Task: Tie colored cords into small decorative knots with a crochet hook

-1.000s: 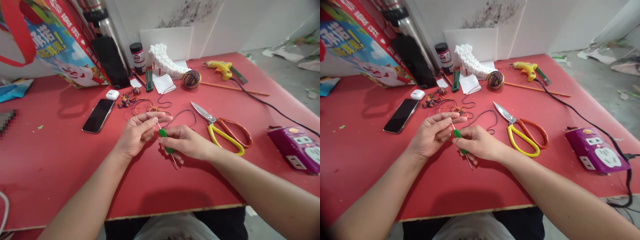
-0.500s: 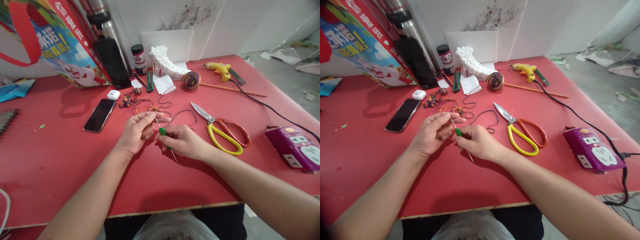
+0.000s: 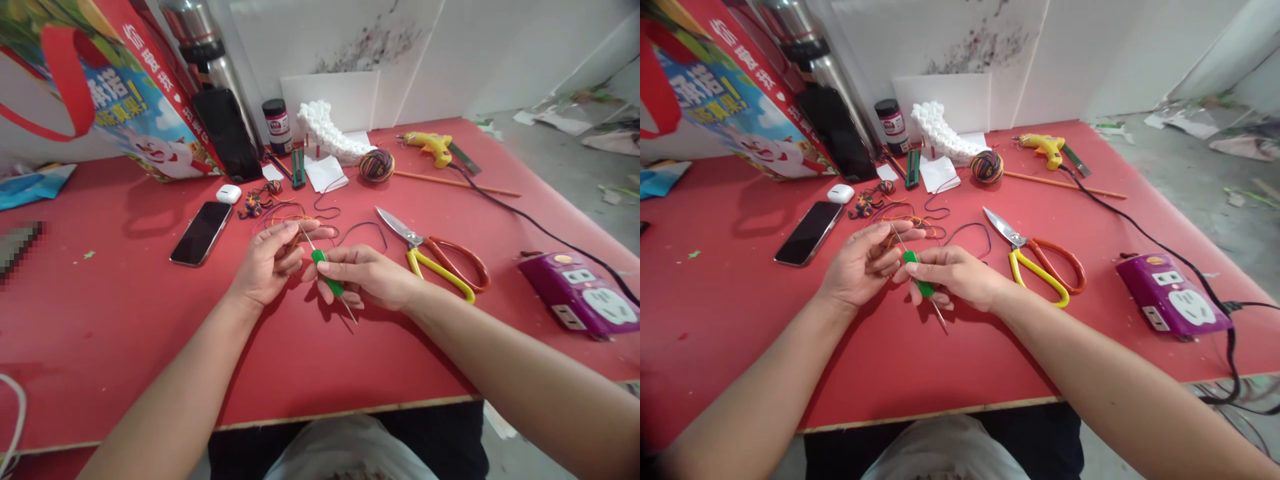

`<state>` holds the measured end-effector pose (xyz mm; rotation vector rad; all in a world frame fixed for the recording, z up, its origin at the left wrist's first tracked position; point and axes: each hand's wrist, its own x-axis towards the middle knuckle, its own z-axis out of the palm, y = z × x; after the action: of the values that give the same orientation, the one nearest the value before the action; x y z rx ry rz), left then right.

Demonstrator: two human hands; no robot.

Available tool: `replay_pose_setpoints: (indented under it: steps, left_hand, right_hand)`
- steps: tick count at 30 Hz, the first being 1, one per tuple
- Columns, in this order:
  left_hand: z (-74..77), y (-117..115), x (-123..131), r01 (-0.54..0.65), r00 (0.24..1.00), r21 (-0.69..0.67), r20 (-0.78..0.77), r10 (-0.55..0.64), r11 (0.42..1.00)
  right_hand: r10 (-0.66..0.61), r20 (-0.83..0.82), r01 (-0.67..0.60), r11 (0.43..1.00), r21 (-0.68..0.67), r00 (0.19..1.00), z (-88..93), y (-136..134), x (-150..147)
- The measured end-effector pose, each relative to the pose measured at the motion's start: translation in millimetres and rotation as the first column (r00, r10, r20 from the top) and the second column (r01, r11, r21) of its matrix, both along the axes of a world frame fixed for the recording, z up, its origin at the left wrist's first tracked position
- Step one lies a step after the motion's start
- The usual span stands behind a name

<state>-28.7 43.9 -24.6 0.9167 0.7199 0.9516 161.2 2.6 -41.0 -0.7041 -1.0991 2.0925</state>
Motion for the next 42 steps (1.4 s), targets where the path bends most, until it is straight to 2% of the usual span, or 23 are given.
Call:
replay_pose_setpoints:
  steps: [12, 16, 26, 36, 42]
  left_hand:
    - [2.9, 0.3, -0.7, -0.033, 0.999, 0.059, 0.025, 0.032, 0.998]
    - [1.0, 1.0, -1.3, -0.027, 0.999, 0.040, 0.023, 0.026, 0.999]
    - [-2.6, 3.2, -3.2, -0.024, 0.998, 0.016, 0.051, 0.023, 1.000]
    - [-2.3, 6.4, -3.7, -0.030, 0.999, -0.059, 0.022, 0.031, 0.998]
    - [-0.7, 3.9, -3.0, -0.048, 0.998, -0.026, -0.032, 0.047, 0.999]
  right_hand:
    - [-0.059, 0.120, 0.055, 0.998, 0.034, 0.991, 5.3, 0.7, -0.4]
    - [-0.078, 0.139, 0.073, 0.996, 0.041, 0.987, 5.8, 0.8, -0.3]
    - [-0.096, 0.076, 0.101, 0.993, -0.064, 0.993, 9.3, 2.4, 2.6]
    - [-0.208, 0.221, 0.191, 0.977, 0.099, 0.953, 8.8, 2.6, -1.3]
    - [-0.265, 0.269, 0.226, 0.960, 0.166, 0.926, 11.4, 2.1, -2.4]
